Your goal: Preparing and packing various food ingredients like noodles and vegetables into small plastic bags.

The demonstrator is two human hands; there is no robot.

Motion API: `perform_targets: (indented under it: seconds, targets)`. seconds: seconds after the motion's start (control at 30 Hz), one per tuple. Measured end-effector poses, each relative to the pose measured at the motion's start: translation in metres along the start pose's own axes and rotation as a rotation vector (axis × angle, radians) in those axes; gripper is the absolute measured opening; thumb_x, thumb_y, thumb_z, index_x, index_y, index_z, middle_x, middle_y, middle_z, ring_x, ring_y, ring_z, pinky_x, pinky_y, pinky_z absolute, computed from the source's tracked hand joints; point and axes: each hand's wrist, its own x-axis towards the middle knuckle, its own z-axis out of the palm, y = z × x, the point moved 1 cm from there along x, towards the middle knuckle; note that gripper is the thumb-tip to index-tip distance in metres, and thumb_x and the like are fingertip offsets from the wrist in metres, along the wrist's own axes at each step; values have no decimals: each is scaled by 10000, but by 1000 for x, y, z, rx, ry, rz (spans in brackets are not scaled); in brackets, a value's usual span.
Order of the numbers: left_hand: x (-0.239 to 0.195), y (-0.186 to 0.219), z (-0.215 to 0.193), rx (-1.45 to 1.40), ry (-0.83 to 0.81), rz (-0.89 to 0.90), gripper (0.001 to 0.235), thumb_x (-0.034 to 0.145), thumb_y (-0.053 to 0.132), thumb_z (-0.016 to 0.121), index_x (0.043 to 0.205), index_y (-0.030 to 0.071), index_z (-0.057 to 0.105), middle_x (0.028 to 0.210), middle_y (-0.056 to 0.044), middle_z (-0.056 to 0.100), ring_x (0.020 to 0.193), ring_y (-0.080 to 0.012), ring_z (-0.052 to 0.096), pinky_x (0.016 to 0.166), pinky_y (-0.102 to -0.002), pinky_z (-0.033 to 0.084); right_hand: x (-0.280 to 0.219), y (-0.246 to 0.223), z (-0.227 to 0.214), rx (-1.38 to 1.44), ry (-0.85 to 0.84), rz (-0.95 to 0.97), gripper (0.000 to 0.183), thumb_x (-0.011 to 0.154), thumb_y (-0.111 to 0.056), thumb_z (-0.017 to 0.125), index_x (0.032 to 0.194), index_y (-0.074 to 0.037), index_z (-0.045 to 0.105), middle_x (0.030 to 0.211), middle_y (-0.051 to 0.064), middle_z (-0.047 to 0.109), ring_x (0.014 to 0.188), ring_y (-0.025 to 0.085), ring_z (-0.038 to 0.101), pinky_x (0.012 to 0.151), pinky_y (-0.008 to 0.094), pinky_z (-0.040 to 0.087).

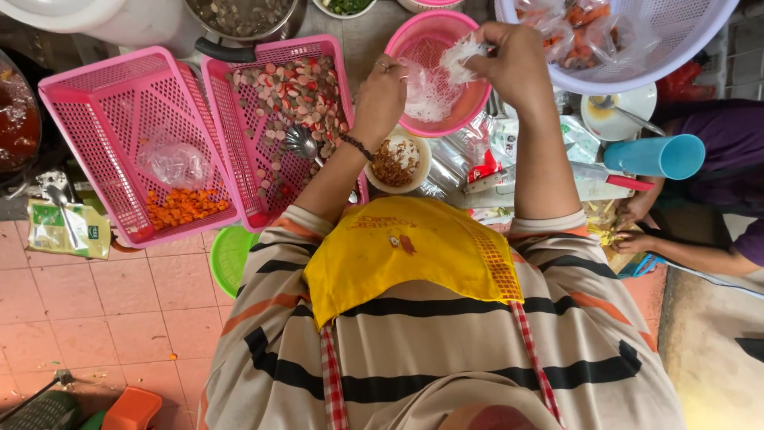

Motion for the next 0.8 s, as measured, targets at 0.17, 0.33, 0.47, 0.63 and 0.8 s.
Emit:
perform_targets:
  seconds: [0.17,0.33,0.47,0.63,0.8]
  targets:
    - [10,5,31,-53,-56,61,250,875,-17,644,1089,25,766,1150,-185,659,895,-349,711,799,-435,586,2,-10,6,146,-47,-91,185,859,-32,823,1024,12,752,858,92,756,740,133,703,663,297,555]
    - [3,8,53,-166,22,89,395,807,-123,596,1193,-80,669,1298,-196,638,1117,-346,677,998,-400,556,10,17,67,-89,-32,3,197,778,-67,818,920,50,748,766,197,709,707,269,739,671,375,570]
    - [-8,5,50,-222,66,36,432,805,-113,613,1234,-81,655,1341,-208,632,1181,-374,649,1036,-411,523,17,51,99,-51,-50,37,213,804,-70,784,966,62,742,811,219,716,767,299,751,716,388,572]
    - [-17,-23,72,-255,49,-61,462,816,-100,626,1277,-70,631,1383,-216,616,1177,-366,653,1031,-398,536,23,73,120,235,-237,196,411,837,-16,700,1226,58,592,1080,226,715,961,293,732,785,366,604]
    - [-16,-28,62,-285,89,-32,479,812,-101,660,1284,-19,666,1350,-195,647,1171,-354,679,1006,-385,564,14,41,84,402,-208,310,441,905,33,565,1345,-2,548,1255,185,686,1046,275,742,840,345,648]
